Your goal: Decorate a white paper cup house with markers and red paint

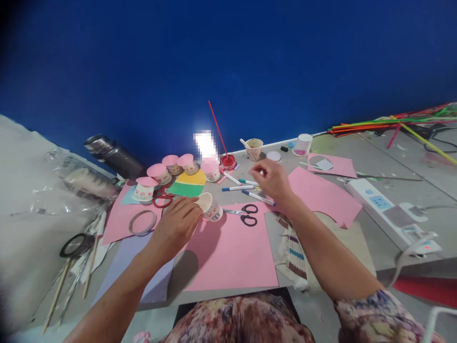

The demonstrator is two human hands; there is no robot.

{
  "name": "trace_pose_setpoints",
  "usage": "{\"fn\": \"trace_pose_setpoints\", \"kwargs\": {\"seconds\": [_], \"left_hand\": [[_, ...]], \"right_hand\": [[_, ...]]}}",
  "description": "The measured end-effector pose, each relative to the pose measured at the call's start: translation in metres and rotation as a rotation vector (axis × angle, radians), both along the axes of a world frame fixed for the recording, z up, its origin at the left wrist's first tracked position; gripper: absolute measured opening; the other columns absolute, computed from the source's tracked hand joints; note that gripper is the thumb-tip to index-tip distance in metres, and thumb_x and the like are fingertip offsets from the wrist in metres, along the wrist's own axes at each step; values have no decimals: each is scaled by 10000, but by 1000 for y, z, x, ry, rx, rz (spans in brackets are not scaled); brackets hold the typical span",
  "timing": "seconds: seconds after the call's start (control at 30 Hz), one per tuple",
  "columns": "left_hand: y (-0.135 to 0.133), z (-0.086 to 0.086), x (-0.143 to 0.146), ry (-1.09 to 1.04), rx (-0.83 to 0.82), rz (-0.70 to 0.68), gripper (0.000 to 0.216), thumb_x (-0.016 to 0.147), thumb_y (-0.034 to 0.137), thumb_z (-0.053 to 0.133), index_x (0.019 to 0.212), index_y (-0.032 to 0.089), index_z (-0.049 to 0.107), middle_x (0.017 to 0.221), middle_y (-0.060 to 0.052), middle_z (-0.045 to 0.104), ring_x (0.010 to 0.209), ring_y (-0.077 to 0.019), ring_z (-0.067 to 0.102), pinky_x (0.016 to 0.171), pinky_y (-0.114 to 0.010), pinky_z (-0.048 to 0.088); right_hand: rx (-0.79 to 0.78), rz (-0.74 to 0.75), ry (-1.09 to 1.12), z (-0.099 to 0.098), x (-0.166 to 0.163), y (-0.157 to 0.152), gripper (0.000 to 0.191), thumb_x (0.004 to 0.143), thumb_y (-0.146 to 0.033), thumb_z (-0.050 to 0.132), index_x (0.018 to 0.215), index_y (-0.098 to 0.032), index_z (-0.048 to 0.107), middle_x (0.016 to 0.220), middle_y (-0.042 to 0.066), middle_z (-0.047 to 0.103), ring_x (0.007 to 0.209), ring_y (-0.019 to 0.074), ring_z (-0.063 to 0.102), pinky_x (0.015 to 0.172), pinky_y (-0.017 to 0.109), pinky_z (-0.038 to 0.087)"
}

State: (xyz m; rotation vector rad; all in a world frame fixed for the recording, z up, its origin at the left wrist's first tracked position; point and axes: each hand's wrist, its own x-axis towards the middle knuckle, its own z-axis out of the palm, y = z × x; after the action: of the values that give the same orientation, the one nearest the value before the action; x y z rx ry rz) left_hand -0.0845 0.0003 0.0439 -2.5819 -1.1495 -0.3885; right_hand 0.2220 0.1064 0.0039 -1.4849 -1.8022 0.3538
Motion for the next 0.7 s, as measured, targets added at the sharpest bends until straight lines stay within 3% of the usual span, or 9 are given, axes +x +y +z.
{"fn": "trace_pose_setpoints", "kwargs": {"seconds": [0.1, 0.17, 0.43, 0.7], "left_hand": [[1, 3, 8, 58, -14, -8, 259, 978, -2, 520, 970, 213, 664, 1008, -88, 750, 1251, -312, 684, 1133, -545, 475], [2, 7, 13, 86, -14, -38, 278, 976, -14, 511, 991, 203, 685, 1020, -95, 748, 1283, -322, 672, 1148, -571, 472], [12, 29, 33, 49, -113, -189, 325, 991, -20, 480, 916, 163, 737, 1010, -120, 739, 1304, -305, 665, 1231, -653, 411], [20, 39, 44, -23, -215, -199, 405, 976, -34, 467, 784, 194, 741, 920, -78, 728, 1265, -285, 677, 1273, -721, 292]], "right_hand": [[253, 495, 118, 6, -37, -32, 194, 1025, -334, 634, 958, -234, 786, 830, 54, 751, 772, 202, 650, 740, 328, 505], [379, 635, 101, 7, -51, -47, 204, 1062, -306, 611, 1040, -222, 797, 889, 72, 768, 836, 203, 665, 766, 324, 506], [358, 673, -190, 5, -45, -52, 290, 1083, -291, 580, 904, -235, 801, 853, 65, 693, 818, 196, 582, 667, 317, 383], [310, 702, -275, 10, -42, -53, 292, 1080, -283, 577, 853, -227, 751, 808, 46, 654, 810, 193, 562, 661, 328, 334]]}}
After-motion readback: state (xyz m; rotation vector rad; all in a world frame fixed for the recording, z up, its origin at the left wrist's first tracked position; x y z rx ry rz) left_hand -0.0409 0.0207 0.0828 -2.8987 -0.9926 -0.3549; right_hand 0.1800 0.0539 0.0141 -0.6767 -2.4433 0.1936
